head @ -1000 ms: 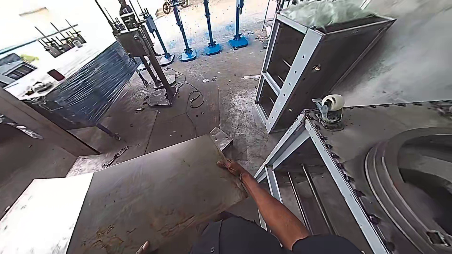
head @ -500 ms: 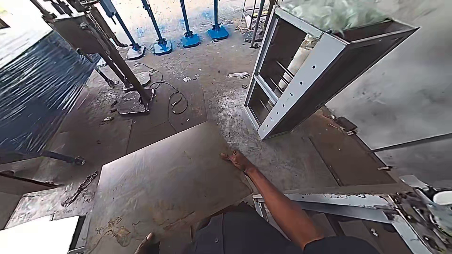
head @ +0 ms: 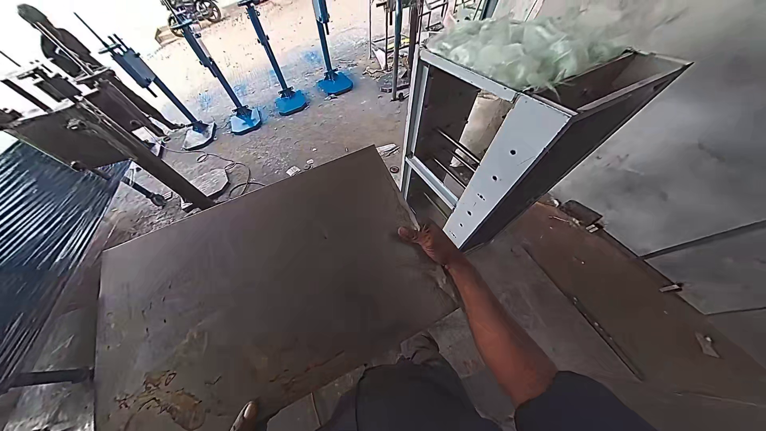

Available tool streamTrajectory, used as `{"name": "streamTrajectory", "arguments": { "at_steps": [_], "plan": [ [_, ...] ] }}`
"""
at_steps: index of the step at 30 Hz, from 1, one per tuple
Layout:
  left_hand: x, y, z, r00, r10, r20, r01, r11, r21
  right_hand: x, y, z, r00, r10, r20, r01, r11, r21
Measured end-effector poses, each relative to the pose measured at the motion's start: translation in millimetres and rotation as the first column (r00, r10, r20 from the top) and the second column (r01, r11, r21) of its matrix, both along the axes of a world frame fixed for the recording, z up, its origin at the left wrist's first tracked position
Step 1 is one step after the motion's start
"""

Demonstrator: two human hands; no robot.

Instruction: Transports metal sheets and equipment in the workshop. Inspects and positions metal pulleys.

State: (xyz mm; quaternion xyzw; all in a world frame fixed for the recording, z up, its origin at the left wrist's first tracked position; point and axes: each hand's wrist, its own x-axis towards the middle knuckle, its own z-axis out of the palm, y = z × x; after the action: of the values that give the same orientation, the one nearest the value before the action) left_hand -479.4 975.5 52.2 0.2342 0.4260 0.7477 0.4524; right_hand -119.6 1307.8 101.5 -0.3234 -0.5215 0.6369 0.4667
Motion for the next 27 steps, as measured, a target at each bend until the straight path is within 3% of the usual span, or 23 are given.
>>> {"name": "streamTrajectory", "arguments": {
  "at_steps": [4,9,14,18,23,27],
  "plan": [
    [43.3,108.5,19.3,0.998,-0.001,-0.065,0.007,0.995,0.096,60.4,83.8,23.1,0.997,-0.068,-0.026,0.070,0.993,0.091],
    [100.5,261.4,61.3,0.990,-0.102,-0.095,0.111,0.989,0.102,159.9,160.6,61.6,0.965,-0.246,-0.090,0.258,0.951,0.173],
    [163.1,396.0,95.1,0.998,-0.059,-0.018,0.061,0.988,0.144,238.6,179.0,80.9,0.862,-0.489,-0.133,0.507,0.835,0.214],
    [209.0,477.6,97.4,0.976,-0.208,0.067,0.191,0.961,0.201,285.2,168.2,84.5,0.725,-0.683,-0.086,0.681,0.692,0.240],
    [244.1,551.8,104.8,0.832,-0.554,-0.029,0.536,0.788,0.304,336.1,144.0,80.0,0.567,-0.822,0.051,0.788,0.560,0.257],
    [274.5,625.2,126.9,0.668,-0.731,-0.141,0.731,0.609,0.306,361.5,141.3,91.0,0.441,-0.894,0.080,0.858,0.446,0.255]
  ]
}}
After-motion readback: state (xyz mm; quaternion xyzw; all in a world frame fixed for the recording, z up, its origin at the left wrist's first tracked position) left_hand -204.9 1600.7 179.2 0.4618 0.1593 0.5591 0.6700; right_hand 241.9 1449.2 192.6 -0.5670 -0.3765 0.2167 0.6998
